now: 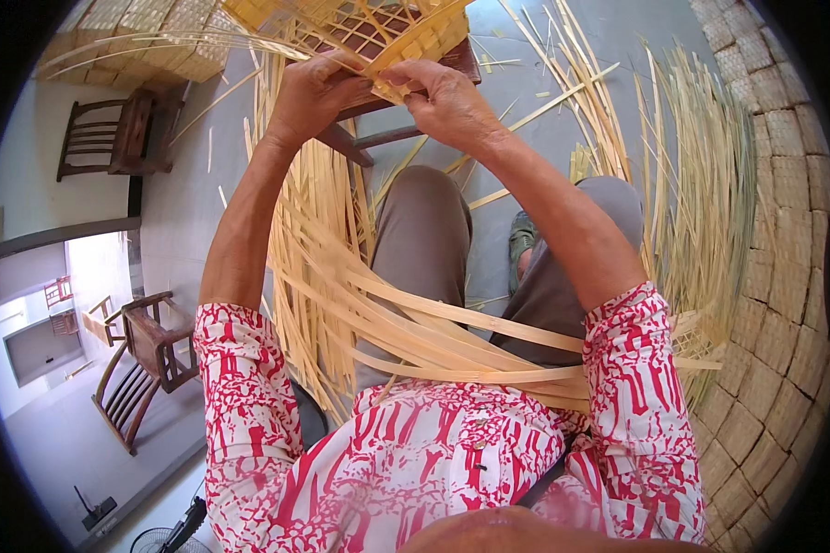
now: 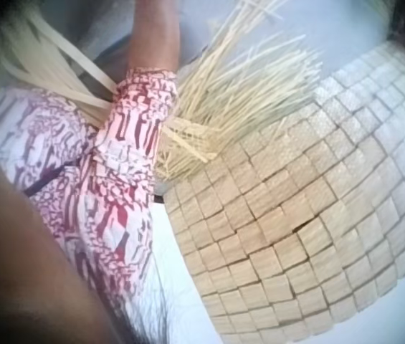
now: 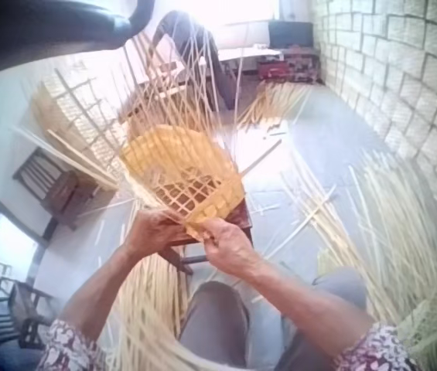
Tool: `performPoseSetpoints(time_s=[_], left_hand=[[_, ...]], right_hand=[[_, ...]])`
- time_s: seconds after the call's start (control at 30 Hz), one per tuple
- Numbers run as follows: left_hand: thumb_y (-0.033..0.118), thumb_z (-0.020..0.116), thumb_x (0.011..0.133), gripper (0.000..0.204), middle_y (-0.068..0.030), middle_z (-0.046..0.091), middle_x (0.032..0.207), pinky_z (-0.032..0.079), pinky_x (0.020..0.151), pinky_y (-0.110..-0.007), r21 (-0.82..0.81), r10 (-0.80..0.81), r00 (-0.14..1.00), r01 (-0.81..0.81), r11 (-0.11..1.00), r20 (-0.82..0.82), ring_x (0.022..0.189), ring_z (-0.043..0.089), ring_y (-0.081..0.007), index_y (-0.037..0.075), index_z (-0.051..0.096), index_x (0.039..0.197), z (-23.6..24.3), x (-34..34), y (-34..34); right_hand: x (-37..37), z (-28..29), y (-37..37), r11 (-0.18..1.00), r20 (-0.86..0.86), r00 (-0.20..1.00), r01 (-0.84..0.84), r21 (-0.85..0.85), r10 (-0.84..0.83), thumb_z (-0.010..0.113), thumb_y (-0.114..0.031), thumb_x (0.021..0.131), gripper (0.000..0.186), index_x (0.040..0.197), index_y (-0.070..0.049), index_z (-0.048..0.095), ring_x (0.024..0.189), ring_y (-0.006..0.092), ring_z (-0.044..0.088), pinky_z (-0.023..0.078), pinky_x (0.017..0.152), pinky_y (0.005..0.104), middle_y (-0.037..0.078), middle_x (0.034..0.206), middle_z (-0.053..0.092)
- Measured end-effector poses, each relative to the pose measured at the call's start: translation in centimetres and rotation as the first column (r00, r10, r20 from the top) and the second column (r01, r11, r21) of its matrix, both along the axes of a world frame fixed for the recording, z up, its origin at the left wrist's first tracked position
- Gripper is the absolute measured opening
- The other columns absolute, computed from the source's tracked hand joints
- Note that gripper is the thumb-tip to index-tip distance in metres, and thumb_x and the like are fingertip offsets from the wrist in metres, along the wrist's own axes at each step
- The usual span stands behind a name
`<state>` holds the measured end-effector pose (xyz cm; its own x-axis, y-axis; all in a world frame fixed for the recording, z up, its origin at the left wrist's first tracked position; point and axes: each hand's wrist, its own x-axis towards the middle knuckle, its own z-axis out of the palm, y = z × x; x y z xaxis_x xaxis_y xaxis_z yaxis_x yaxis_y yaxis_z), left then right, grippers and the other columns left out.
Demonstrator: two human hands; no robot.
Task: The person weaves a basket by hand, interlacing thin bamboo strips through a pre-formed frame. They repeatedly pull and adjust the strips to tighten the weave and maintain the basket's shape.
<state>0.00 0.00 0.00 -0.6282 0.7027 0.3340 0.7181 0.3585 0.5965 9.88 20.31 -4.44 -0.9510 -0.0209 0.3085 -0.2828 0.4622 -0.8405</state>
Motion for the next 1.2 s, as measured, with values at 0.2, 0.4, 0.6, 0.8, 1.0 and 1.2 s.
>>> performPoseSetpoints(time_s=[0.2,0.4,0.6,0.8,1.0,1.2], left_hand=[[0.009,0.079,0.088,0.015,-0.0076,0.074,0.093,0.059,0.070,-0.028,0.167,0.149,0.985,-0.161,0.973,0.085,0.079,0.071,-0.0115,-0.002,0.072,0.096,-0.6,2.9,0.9],[0.005,0.077,0.090,0.008,-0.0053,0.069,0.089,0.057,0.068,-0.026,0.471,0.215,0.932,-0.337,0.815,0.293,0.076,0.066,-0.0110,-0.002,0.074,0.092,-3.3,4.8,1.2],[0.006,0.078,0.088,0.009,-0.0052,0.068,0.084,0.053,0.067,-0.025,0.456,0.251,0.946,-0.321,0.830,0.207,0.077,0.064,-0.0104,-0.001,0.075,0.091,-4.1,4.8,0.7],[0.010,0.080,0.087,0.012,-0.0049,0.068,0.083,0.052,0.068,-0.027,0.440,0.266,0.947,-0.319,0.839,0.180,0.077,0.064,-0.0121,0.000,0.075,0.091,-4.2,4.1,0.6],[0.010,0.081,0.087,0.011,-0.0039,0.067,0.082,0.051,0.068,-0.026,0.500,0.155,0.948,-0.282,0.819,0.280,0.076,0.063,-0.0109,0.001,0.076,0.091,-4.2,4.1,1.1],[0.007,0.077,0.091,0.011,-0.0027,0.065,0.093,0.054,0.072,-0.023,0.455,0.152,0.958,-0.252,0.854,0.244,0.083,0.064,-0.0092,-0.003,0.074,0.095,-3.8,4.3,1.0]], right_hand=[[-0.4,-0.3,-0.2,0.975,0.094,0.992,-0.067,-0.210,0.088,0.048,-0.001,0.083,0.043,0.120,-0.001,0.069,0.108,0.0312,0.069,0.052,0.096,0.0390,0.021,0.113,0.072],[-1.4,1.3,1.2,0.619,0.380,0.921,0.251,-0.744,0.083,0.049,-0.004,0.097,0.026,0.120,0.000,0.059,0.100,0.0194,0.069,0.055,0.092,0.0347,0.011,0.109,0.070],[-1.7,3.8,3.4,-0.084,0.367,0.930,0.363,-0.928,-0.028,0.046,-0.002,0.101,0.019,0.119,-0.002,0.052,0.082,0.0214,0.068,0.059,0.077,0.0368,0.012,0.097,0.066],[-2.6,3.5,4.4,0.268,0.102,0.916,-0.007,-0.963,0.388,0.059,-0.008,0.101,0.032,0.132,-0.002,0.057,0.077,0.0181,0.069,0.059,0.077,0.0293,0.012,0.106,0.069],[-1.8,4.7,1.2,0.778,-0.112,0.955,-0.290,-0.558,0.275,0.076,-0.023,0.094,0.036,0.126,-0.009,0.070,0.082,0.0078,0.057,0.050,0.077,0.0232,-0.003,0.094,0.064],[-0.7,5.7,1.4,0.781,0.022,0.994,-0.069,-0.621,0.106,0.070,-0.033,0.098,0.027,0.100,-0.006,0.070,0.075,0.0072,0.059,0.050,0.068,0.0233,-0.001,0.096,0.067]])
